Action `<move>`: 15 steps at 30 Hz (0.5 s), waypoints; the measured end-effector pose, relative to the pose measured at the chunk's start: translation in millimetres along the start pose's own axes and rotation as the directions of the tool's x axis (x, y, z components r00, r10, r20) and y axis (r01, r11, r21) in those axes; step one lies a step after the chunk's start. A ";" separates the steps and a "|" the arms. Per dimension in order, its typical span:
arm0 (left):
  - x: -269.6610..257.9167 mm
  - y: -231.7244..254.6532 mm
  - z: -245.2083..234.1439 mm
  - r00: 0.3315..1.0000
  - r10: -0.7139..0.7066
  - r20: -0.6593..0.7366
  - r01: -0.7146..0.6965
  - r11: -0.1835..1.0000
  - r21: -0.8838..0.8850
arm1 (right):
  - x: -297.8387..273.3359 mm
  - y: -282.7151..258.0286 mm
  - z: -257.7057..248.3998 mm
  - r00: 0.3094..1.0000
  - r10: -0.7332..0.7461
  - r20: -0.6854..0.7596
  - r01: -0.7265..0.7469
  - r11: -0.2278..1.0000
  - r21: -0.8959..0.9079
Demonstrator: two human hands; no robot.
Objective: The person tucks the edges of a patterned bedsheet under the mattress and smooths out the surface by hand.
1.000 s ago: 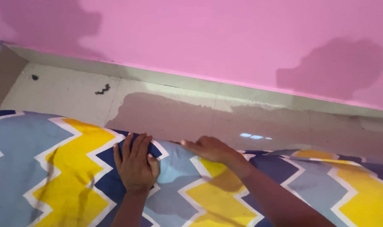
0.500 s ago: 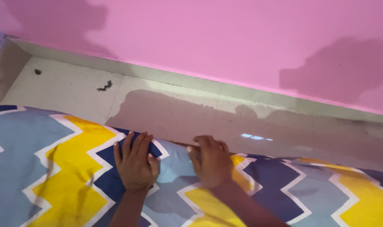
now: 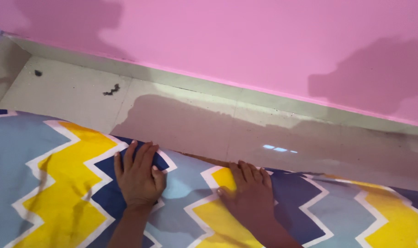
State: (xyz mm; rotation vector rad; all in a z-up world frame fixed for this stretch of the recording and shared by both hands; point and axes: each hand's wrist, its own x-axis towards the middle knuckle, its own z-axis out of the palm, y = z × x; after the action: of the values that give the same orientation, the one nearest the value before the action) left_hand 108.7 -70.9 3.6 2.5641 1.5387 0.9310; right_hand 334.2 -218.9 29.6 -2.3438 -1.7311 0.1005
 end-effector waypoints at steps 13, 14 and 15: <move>-3.1 3.2 0.3 0.998 0.027 -0.048 -0.029 0.999 -0.025 | -11.5 -0.7 4.6 0.985 -0.036 -0.168 0.052 0.995 0.088; -3.6 1.2 0.5 0.999 0.022 -0.041 -0.023 1.000 -0.013 | -12.6 -1.6 4.9 0.984 -0.035 -0.176 0.051 0.995 0.087; -3.0 0.7 2.3 0.999 0.018 -0.035 -0.018 1.000 -0.007 | -13.1 -1.7 5.2 0.984 -0.026 -0.176 0.042 0.996 0.085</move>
State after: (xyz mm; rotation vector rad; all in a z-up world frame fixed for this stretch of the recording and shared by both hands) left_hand 109.4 -73.1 0.5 2.5745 1.5205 0.9863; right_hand 327.7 -230.1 23.9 -2.1886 -1.6475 -0.0330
